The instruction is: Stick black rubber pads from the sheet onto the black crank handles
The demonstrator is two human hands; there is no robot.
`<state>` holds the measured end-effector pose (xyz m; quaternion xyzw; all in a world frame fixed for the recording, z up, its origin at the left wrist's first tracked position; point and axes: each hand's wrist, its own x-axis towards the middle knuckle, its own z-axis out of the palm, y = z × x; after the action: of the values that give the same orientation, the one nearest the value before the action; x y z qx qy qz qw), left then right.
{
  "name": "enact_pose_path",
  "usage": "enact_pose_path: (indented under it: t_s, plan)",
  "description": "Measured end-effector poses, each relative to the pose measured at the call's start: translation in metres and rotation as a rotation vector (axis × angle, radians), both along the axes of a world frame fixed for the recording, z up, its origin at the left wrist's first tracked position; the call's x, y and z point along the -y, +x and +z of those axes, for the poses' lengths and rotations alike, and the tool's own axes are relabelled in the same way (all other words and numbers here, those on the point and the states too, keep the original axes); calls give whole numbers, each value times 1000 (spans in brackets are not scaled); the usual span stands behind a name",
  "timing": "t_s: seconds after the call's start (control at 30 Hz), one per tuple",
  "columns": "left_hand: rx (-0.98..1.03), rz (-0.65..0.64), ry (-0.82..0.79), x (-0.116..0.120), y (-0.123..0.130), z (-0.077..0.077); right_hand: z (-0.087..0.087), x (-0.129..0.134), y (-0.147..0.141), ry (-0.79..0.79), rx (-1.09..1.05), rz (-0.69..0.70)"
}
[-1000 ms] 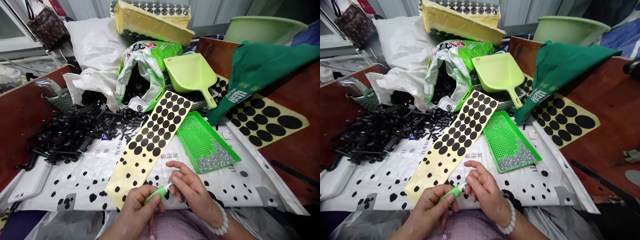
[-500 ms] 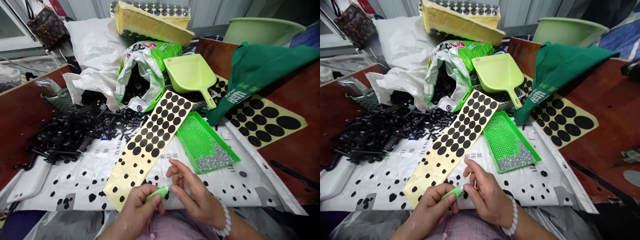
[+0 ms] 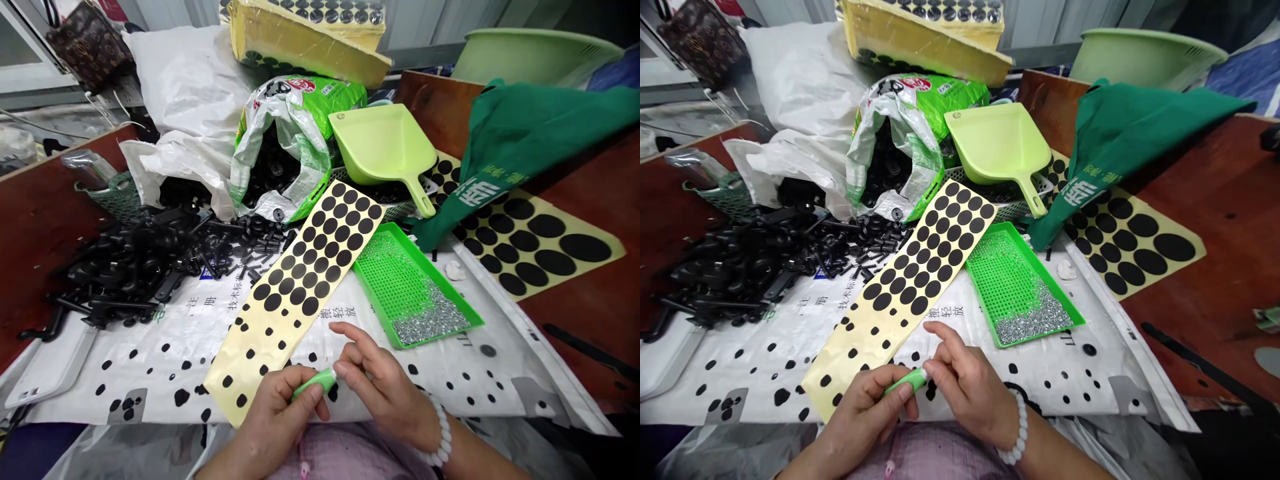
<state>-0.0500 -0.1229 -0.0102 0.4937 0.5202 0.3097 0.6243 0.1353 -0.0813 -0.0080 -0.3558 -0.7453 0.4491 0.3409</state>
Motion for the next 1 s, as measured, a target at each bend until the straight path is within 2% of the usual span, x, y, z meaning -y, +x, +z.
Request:
enact_pose_path:
  t_s: [0.17,0.33,0.43,0.5,0.57,0.6,0.7,0.73,0.77,0.83,0.93,1.0]
  plan:
    - [-72,-6,61,-1,-1,3,2,0,-4,-59,-65,5]
    - [-261,-60,317,-3,-3,2,6,-2,-13,-180,-114,-2]
    - [-325,-42,437,-5,-4,-4,18,-12,-3,-127,-86,-43]
    - [-327,6,502,-7,-7,-8,35,-23,21,-50,-29,-118]
    - [-322,60,542,-7,-10,-9,57,-40,56,0,123,-270]
    - [-321,80,550,-7,-11,-9,68,-51,75,50,286,-363]
    - [-324,97,566,-5,-14,-6,91,-87,120,309,1013,-685]
    - [-321,87,585,-5,-15,-5,95,-97,127,343,1203,-705]
    - [-317,74,613,-4,-16,-3,95,-104,129,363,1245,-711]
    - [-323,48,661,-4,-17,0,89,-109,120,437,1173,-708]
    - [-359,72,683,-5,-24,8,66,-98,86,527,708,-629]
    - [-386,118,684,-6,-33,15,47,-86,61,466,477,-516]
